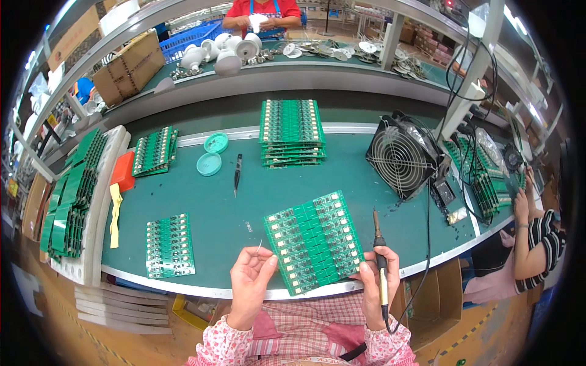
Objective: The person solders components onto a circuit board using a soldering iron and solder wire, turning the board to continue soldering different areas.
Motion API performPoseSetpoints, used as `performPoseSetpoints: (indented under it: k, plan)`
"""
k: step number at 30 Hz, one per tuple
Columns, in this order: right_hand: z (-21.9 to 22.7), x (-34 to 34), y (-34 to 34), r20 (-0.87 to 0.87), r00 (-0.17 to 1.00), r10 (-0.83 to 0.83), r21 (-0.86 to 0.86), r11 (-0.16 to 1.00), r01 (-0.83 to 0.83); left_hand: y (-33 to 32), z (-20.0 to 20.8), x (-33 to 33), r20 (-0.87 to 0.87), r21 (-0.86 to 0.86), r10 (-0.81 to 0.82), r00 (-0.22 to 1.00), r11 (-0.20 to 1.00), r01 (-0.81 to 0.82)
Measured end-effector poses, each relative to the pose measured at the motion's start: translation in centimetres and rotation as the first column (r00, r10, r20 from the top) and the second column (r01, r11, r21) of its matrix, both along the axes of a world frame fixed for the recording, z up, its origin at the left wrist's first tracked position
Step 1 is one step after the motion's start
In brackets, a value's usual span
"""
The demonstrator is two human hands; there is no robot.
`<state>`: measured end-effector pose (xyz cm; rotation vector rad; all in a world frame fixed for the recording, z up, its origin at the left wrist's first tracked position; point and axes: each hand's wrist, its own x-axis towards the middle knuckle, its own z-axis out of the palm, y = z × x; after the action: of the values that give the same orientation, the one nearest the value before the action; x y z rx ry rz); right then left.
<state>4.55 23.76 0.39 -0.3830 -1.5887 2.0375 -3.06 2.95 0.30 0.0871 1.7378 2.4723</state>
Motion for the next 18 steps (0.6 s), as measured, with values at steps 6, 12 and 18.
performPoseSetpoints:
  k: [6, 12, 18]
  plan:
    - [0.56, 0.22, -0.06, 0.046, 0.999, 0.004, 0.093, 0.996, -0.009, -0.02, -0.06, 0.02, 0.030, 0.059, -0.010, 0.999, 0.998, 0.009]
    - [0.35, 0.43, -0.14, 0.045, 0.999, 0.003, 0.070, 0.998, -0.006, 0.16, -0.10, 0.38, 0.037, 0.045, 0.019, 0.999, 0.999, -0.021]
    - [0.03, 0.20, -0.27, 0.044, 0.999, -0.023, 0.085, 0.996, 0.019, 0.20, 0.10, 0.06, 0.040, 0.042, 0.008, 0.999, 0.999, -0.010]
